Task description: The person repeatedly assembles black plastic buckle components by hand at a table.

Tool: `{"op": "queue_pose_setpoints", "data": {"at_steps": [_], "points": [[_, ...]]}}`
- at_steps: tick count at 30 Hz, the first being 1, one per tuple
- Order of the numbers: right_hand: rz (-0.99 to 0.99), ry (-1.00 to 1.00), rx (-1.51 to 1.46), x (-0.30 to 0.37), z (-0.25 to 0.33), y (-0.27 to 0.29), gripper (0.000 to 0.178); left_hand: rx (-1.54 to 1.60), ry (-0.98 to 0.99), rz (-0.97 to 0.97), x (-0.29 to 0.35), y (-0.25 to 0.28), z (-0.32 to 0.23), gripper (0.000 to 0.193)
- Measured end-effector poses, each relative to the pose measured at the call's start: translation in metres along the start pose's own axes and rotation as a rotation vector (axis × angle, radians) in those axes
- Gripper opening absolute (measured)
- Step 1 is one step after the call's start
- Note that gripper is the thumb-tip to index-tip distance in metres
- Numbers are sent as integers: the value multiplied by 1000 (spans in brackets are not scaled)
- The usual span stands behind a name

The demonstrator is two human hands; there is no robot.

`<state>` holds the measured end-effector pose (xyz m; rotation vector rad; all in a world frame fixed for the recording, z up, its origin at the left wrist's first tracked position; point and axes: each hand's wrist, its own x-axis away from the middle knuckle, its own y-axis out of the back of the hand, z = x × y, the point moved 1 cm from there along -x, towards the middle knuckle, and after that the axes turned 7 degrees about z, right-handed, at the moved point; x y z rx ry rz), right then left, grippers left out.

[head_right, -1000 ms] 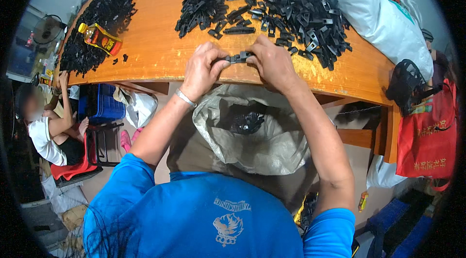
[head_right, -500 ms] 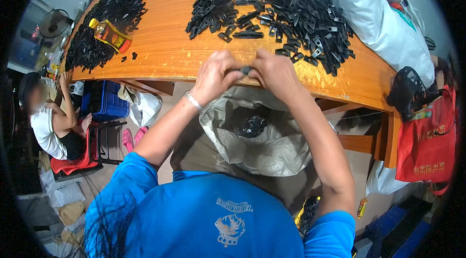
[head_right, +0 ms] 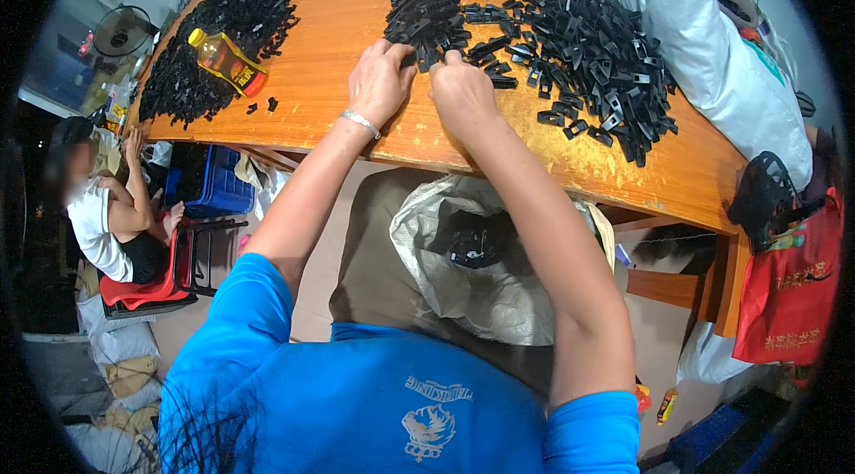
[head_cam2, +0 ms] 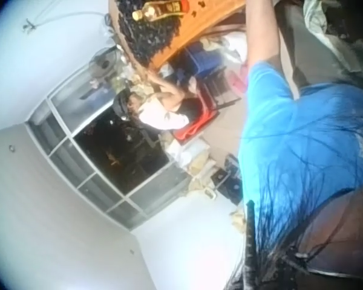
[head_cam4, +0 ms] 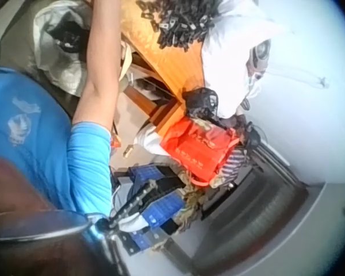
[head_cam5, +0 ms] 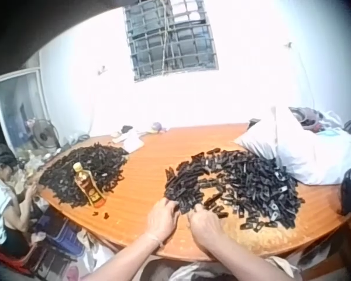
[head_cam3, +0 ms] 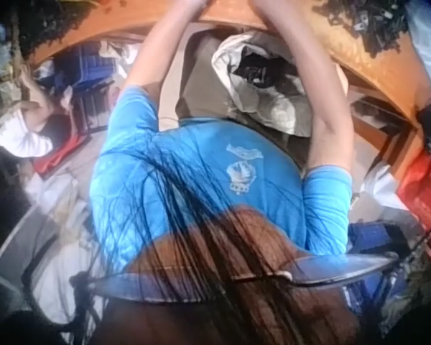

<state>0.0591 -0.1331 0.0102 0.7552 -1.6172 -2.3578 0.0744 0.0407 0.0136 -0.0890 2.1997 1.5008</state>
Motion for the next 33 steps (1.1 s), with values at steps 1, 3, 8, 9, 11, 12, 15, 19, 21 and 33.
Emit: {"op": "queue_pose_setpoints", "data": {"at_steps": [1,3,8,9,11,12,15,19,21,33], "points": [[3,-3,-1,-2,-1,-2,20,-13,19,6,-3,-3,0,24],[35,-39,34,-3,-3,-3,15,-21,39,14,-3,-7,-1,22],[-33,-63,-192,31,-15,22,26,121,82,-151,15,-3,-1,20],[-83,-61,-284,40,-18,28,30,127,79,-149,21,-2,-2,20],[-68,-88,-413,58,-15,39,31,606,335,-134,37,2,5,21],[-83,-90,-500,67,-11,43,29,700,289,-136,48,-5,14,24],[-127,-154,-533,104,-18,49,23,1000,227,212,75,5,-26,26],[-78,-149,-145,119,-19,56,24,389,-135,221,77,22,-53,23],[36,-219,-17,116,-16,61,24,364,-141,205,76,20,-57,22],[76,-6,-154,81,-38,58,24,340,-130,159,75,14,-58,15]]}}
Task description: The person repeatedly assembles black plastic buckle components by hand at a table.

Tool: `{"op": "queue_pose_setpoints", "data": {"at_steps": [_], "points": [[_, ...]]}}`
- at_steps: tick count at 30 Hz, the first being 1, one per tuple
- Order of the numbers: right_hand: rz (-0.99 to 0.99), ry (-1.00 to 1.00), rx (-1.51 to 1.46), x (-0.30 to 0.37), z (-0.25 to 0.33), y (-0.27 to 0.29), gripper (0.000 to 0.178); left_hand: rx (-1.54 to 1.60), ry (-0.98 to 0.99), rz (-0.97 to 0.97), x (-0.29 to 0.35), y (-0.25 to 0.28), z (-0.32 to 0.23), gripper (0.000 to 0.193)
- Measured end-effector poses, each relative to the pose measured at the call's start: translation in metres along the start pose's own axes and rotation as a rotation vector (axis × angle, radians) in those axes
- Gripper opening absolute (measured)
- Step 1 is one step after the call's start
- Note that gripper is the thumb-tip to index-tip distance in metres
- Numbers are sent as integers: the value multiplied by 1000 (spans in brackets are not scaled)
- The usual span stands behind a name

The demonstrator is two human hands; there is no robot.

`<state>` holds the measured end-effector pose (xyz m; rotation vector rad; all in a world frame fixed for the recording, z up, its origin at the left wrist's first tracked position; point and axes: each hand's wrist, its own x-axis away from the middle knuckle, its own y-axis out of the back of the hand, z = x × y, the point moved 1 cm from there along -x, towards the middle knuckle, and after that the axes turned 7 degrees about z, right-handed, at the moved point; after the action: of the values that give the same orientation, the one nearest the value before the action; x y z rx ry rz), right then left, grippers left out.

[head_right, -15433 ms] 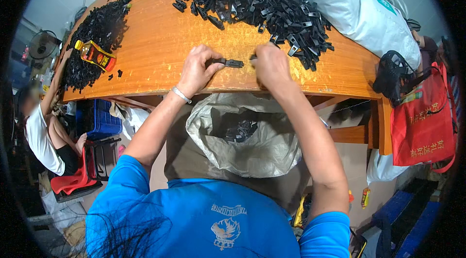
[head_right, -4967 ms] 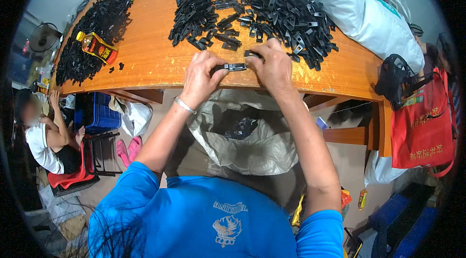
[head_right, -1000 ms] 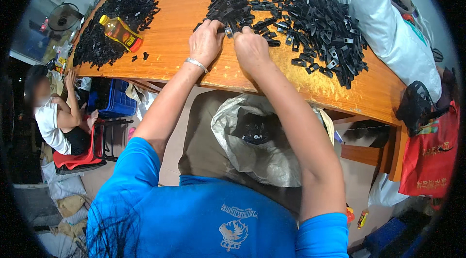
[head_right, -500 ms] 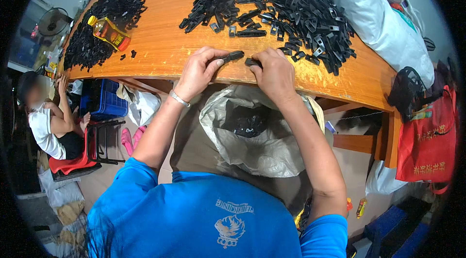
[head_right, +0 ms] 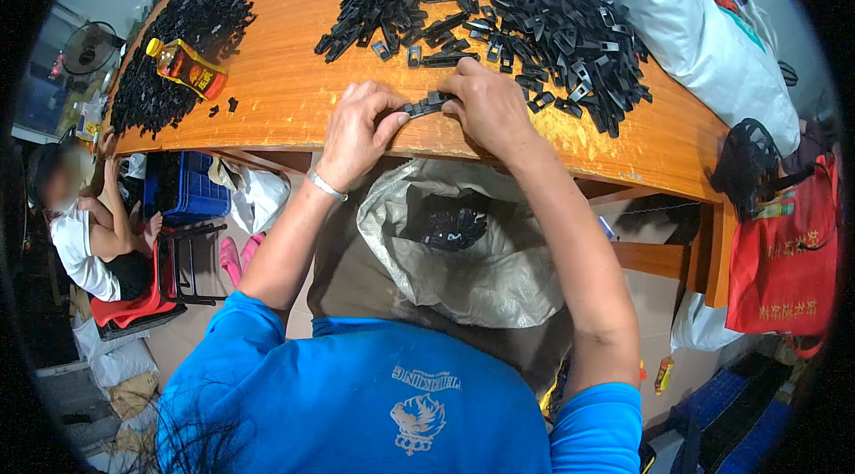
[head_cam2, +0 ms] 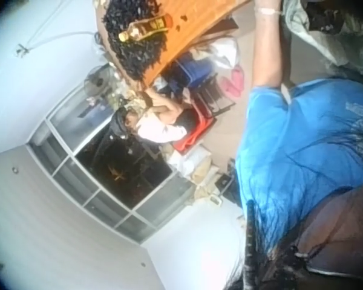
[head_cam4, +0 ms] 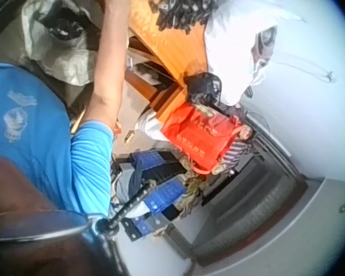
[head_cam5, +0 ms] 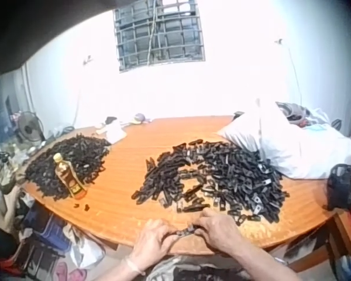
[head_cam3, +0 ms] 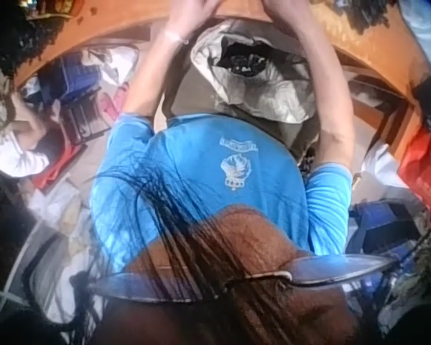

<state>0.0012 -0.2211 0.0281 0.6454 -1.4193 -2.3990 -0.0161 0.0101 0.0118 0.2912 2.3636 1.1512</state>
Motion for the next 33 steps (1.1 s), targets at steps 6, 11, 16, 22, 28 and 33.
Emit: {"op": "queue_pose_setpoints", "data": {"at_steps": [6,11,16,22,28,33], "points": [[5,135,-56,-7,-12,0,25,27,-74,-25,-6,-4,3,14],[11,210,-26,-5,-2,-7,22,49,-122,10,-8,-8,3,15],[128,70,-134,61,17,4,22,256,-231,331,-14,3,4,20],[-137,-139,14,59,-15,31,24,-107,-124,-114,-67,-26,-14,22],[-42,-78,374,27,-45,28,19,-252,-156,-119,-84,-45,-13,14],[-15,-158,250,24,-39,36,24,-197,-253,-106,-62,-41,-18,18]]}}
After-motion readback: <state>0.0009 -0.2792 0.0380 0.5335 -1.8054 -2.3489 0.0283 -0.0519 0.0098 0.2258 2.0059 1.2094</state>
